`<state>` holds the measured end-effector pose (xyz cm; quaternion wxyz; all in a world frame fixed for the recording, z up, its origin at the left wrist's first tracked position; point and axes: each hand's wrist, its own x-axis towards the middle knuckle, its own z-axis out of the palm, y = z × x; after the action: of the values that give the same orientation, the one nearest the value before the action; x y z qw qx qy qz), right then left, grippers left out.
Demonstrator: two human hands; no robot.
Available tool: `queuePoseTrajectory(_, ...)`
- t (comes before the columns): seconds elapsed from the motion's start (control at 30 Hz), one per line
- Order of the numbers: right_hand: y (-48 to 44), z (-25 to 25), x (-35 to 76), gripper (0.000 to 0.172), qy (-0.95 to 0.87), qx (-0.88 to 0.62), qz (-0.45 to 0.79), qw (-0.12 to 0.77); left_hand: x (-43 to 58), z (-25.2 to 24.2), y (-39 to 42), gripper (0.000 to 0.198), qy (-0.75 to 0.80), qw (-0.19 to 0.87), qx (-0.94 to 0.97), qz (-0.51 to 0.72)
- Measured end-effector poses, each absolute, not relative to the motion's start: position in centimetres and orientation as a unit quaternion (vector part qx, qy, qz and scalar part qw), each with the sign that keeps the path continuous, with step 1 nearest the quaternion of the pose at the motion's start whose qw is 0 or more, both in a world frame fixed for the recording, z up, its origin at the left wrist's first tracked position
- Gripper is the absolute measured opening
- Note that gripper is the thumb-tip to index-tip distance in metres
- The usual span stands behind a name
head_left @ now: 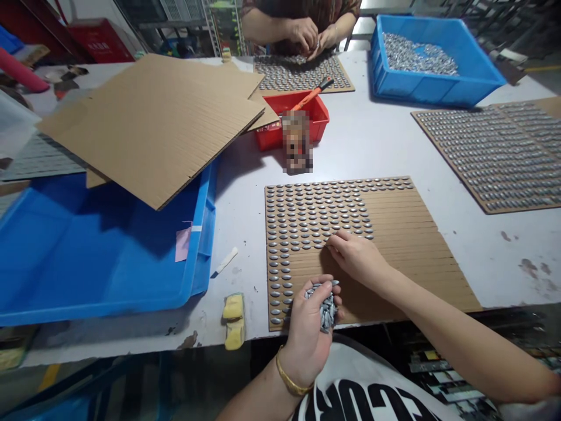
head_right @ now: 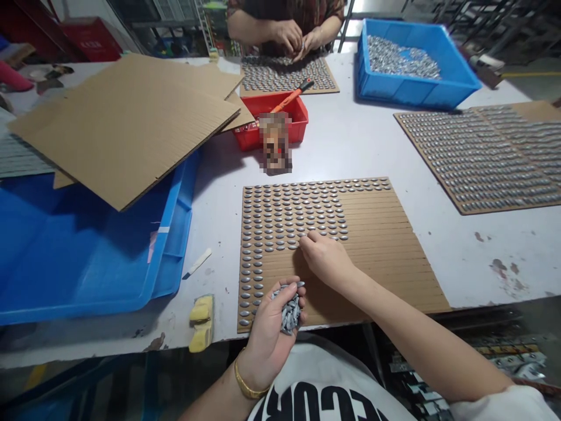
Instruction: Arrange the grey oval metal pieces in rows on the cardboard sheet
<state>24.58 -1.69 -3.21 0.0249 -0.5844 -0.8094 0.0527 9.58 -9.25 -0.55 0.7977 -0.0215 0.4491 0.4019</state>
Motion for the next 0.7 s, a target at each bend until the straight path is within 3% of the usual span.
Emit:
queuePoseTrajectory(0.17,-2.1,-3.8,25.1,0.019,-0.808,-0.581,0.059,0.081,9.6,-0.8,-9.5,0.023,0.446,0.8,-0.025,0.401)
queuePoseTrajectory(0.7,-3.1,-4.3,25.0,0.023,-0.824,-0.56,-0.042,0.077,9.3,-1.0,-9.8,0.025,0.453,0.797,-0.032,0.398)
